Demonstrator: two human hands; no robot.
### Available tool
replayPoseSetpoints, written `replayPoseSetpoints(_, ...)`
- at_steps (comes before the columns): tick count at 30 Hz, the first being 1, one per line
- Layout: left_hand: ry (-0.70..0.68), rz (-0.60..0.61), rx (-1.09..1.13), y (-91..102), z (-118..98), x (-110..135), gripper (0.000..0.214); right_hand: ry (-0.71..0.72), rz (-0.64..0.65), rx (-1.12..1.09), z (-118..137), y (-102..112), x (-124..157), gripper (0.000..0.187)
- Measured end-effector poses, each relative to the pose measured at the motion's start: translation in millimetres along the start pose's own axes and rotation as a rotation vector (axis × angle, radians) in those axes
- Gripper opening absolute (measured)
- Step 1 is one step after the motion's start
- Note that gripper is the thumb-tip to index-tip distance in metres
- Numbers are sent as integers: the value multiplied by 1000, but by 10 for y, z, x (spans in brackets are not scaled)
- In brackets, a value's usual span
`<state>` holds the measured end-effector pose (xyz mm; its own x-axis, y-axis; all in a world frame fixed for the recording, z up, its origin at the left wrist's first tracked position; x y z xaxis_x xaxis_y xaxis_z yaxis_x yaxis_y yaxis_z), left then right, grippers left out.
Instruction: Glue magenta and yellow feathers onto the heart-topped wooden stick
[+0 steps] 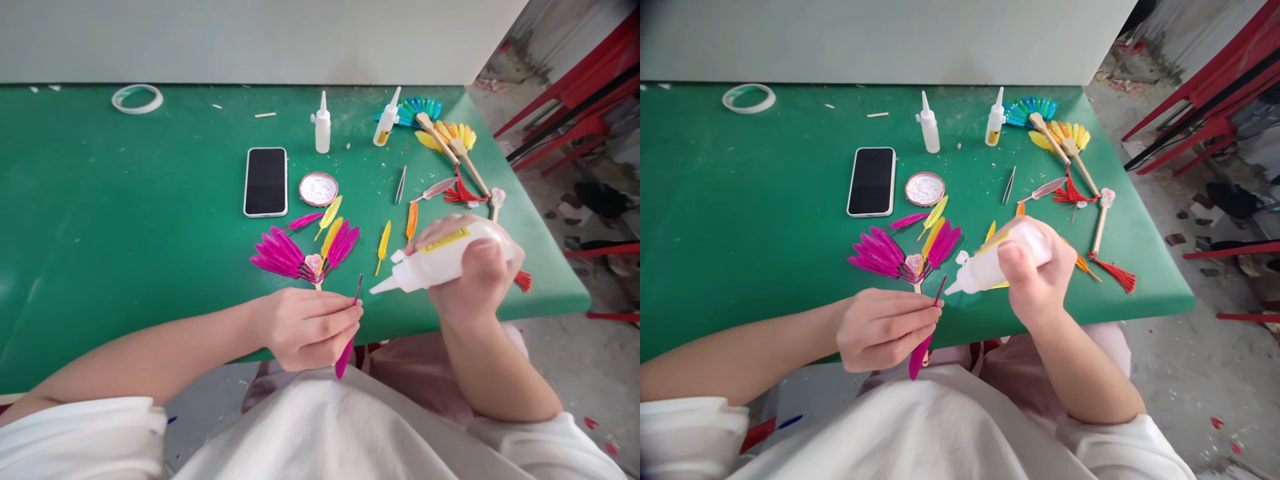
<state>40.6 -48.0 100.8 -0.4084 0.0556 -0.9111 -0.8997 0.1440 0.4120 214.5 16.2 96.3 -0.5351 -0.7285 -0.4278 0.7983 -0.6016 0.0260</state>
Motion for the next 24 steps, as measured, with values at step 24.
replayPoseSetpoints(24, -7, 95, -30, -72, 13, 35, 6, -132, 75, 19, -238, -115, 45, 36)
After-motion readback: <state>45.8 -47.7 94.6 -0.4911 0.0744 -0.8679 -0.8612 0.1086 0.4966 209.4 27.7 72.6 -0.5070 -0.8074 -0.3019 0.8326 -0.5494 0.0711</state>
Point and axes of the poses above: each hand's wrist, its own x-axis away from the middle knuckle, its own y-axis out of the back of the hand, z = x × y, the point moved 10 cm from there along -x, towards the middle knuckle, and after that the axes turned 13 degrees about -z, right-handed, at the moved point
